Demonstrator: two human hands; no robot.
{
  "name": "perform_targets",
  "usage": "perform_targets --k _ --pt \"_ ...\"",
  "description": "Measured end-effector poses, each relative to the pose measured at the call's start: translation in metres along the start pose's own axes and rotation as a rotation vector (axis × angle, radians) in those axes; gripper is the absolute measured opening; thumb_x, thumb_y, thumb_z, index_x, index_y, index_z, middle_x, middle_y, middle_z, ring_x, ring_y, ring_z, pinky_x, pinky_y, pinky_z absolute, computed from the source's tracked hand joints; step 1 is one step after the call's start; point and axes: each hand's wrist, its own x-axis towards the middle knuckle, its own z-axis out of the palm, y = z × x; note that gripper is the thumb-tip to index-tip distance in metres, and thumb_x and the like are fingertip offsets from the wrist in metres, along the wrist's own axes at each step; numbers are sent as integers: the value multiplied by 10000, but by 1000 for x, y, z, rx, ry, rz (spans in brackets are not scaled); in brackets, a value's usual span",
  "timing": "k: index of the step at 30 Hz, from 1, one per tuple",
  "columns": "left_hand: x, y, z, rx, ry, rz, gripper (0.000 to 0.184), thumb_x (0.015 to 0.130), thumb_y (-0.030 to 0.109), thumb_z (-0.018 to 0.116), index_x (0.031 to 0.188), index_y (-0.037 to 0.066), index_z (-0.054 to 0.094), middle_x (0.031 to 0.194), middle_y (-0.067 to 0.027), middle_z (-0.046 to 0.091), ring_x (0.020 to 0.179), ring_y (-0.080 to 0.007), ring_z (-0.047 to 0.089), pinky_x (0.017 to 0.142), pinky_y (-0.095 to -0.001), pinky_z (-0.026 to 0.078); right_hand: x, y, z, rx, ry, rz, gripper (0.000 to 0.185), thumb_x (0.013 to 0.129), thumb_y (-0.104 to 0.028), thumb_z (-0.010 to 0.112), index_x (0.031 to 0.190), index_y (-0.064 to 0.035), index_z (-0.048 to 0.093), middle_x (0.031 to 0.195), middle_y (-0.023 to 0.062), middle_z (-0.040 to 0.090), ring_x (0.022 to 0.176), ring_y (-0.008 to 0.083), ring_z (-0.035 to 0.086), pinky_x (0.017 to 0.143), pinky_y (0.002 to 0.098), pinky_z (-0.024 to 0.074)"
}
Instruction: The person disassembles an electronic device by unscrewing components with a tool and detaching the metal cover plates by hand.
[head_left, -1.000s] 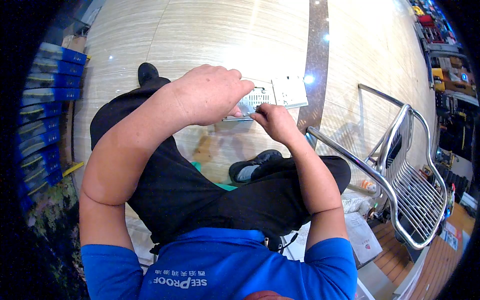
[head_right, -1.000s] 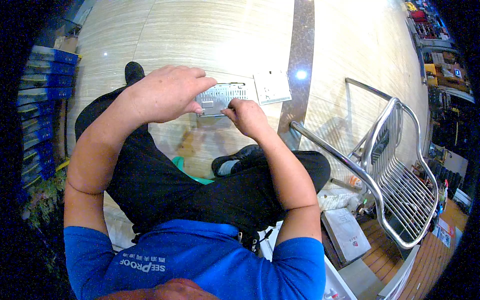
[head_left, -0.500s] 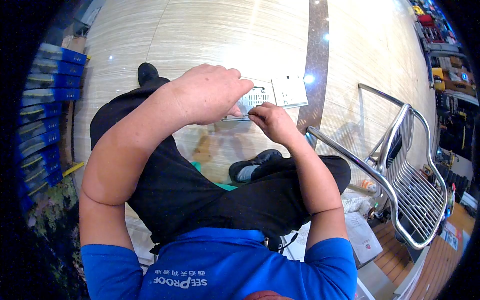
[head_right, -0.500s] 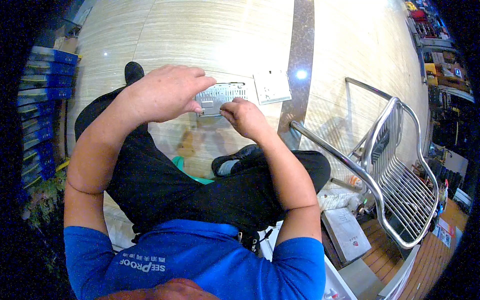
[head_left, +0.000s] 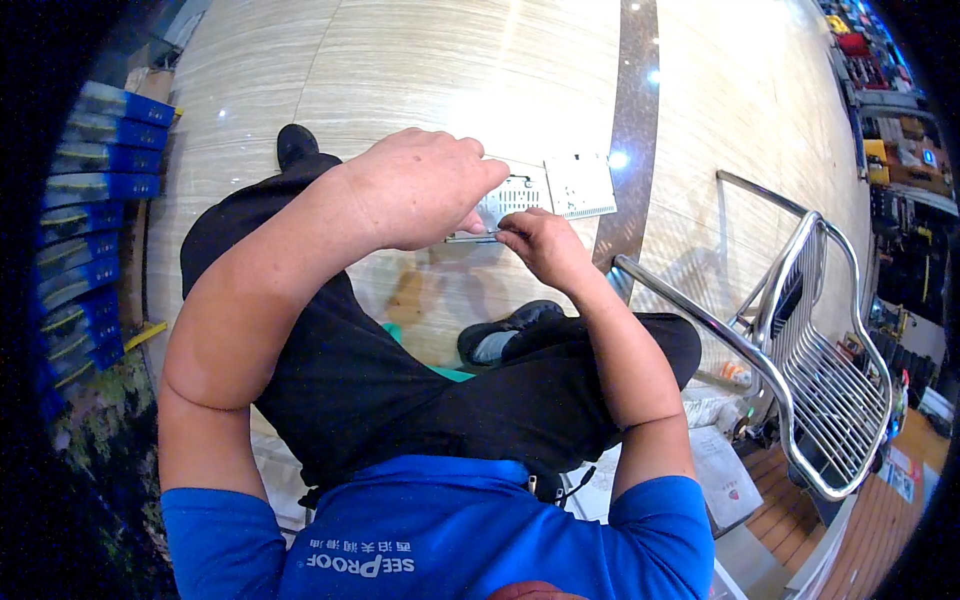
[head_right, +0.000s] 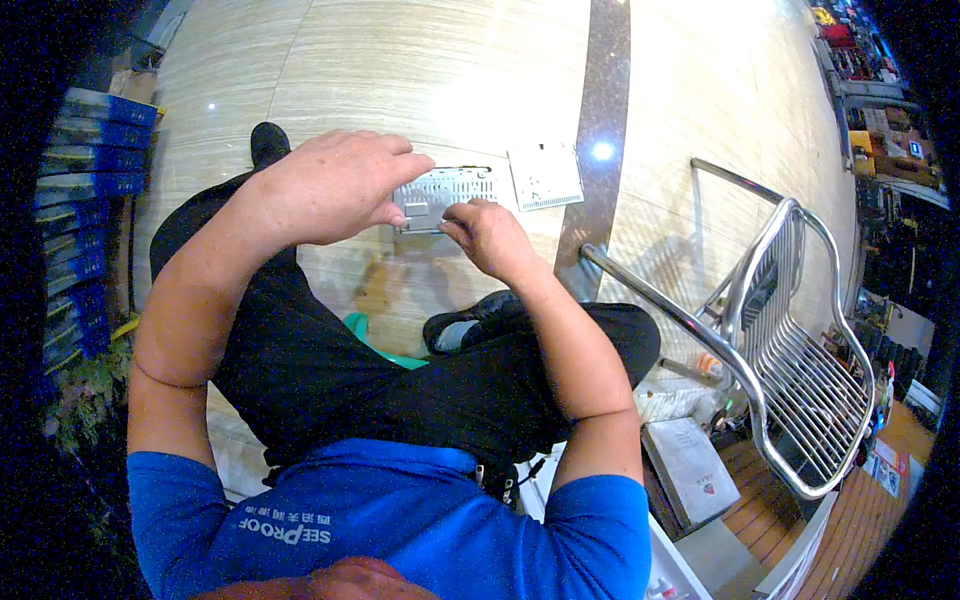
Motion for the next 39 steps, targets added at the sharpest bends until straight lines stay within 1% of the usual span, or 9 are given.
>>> perform_targets --k 9,13,19,21,25,28,30,34,39 --pt "0 1 -1 0 -8 10 513 863 238 757 1314 70 579 1141 -146 658 1110 -361 642 941 -477 521 0 8 9 -157 144 30 173 931 -159 629 1072 -89 699 975 192 677 894 408 674 786 496 549" --pt "1 0 0 -1 -7 15 514 864 237 756 1316 69 580 1141 -147 658 1109 -361 643 944 -476 521 -1 8 8 -155 154 2 167 925 -140 610 1060 -86 693 949 191 680 871 403 677 771 499 550" --pt "1 0 1 2 -10 17 513 865 241 756 1314 70 577 1139 -146 658 1106 -360 643 942 -475 521 -2 3 4 -169 84 -39 163 952 -206 608 1028 -98 705 873 175 681 817 399 676 737 506 543" --pt "2 -1 1 3 -13 18 513 865 244 756 1314 71 576 1138 -145 658 1106 -360 644 941 -475 521 -2 -6 -2 -156 -23 -17 179 954 -235 659 1035 -86 718 952 172 695 868 393 679 765 477 547" --pt "3 0 2 2 -16 14 516 864 250 756 1312 69 575 1137 -145 658 1106 -360 644 939 -475 522 -1 -3 1 -116 -38 -34 225 955 -269 676 1039 -62 711 958 183 703 872 394 680 767 471 543" --pt "3 -1 2 6 -11 20 517 865 253 756 1311 65 574 1139 -146 658 1106 -361 644 937 -475 523 -1 -3 3 4 25 -16 267 930 -282 715 1019 -30 702 928 193 714 852 398 687 753 462 545" --pt "2 0 1 7 -15 15 517 865 252 756 1311 64 574 1139 -147 658 1106 -361 645 937 -475 523 0 -11 -2 -3 35 168 296 904 -280 749 1017 -9 705 893 200 720 820 398 694 732 456 547" --pt "2 -1 0 2 -13 21 518 866 248 756 1316 66 573 1144 -148 659 1105 -361 645 936 -475 524 1 -6 -4 -56 -18 166 297 887 -275 770 1035 -23 719 867 191 720 780 391 695 711 455 546" --pt "1 0 0 2 -6 22 519 864 245 757 1316 67 575 1140 -150 663 1104 -361 647 938 -473 523 -3 1 2 3 -23 -80 205 913 -195 732 1052 -44 732 892 183 713 813 366 687 728 437 538"
